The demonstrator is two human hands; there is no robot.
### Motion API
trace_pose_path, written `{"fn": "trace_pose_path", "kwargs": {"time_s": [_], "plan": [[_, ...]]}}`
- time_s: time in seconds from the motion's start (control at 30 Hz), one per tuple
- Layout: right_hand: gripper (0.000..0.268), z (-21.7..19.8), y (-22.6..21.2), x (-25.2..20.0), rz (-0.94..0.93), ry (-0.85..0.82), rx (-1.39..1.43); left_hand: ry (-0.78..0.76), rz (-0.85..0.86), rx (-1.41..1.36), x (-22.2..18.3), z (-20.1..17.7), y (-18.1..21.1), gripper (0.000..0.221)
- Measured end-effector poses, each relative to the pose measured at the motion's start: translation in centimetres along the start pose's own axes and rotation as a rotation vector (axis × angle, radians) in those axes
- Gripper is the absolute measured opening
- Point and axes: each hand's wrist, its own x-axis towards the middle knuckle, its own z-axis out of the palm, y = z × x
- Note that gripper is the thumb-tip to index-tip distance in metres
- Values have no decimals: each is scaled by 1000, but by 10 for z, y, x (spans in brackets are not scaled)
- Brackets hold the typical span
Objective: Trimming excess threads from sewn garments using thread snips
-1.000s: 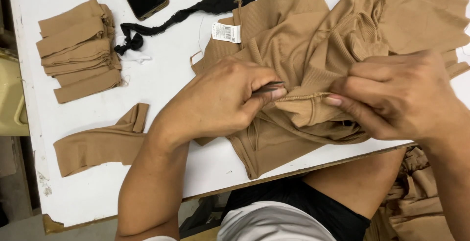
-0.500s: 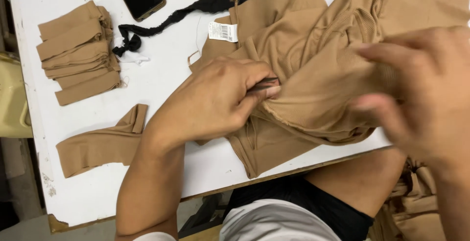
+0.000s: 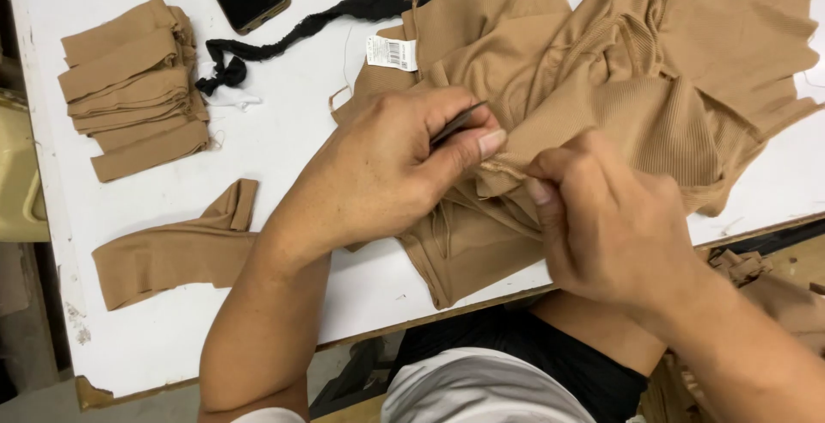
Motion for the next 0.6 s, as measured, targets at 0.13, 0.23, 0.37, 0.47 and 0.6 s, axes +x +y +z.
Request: {"fn": "trace_pose_path", "kwargs": {"time_s": [0.13, 0.23, 0.37, 0.47, 0.6], "plan": [[9, -6, 32, 5, -68, -80, 374, 13, 134, 30, 0, -5, -18, 19], [8, -25, 47, -1, -48, -112, 234, 28, 266, -20, -3, -15, -26, 14], [9, -36, 57, -5, 5, -154, 205, -157, 399, 144, 5, -7, -33, 22], [11, -28, 61, -9, 16, -172, 163, -229, 146, 160, 9, -2, -52, 34], [13, -3, 64, -15, -13, -124, 266, -39, 336, -335, 10, 0, -46, 30]]}}
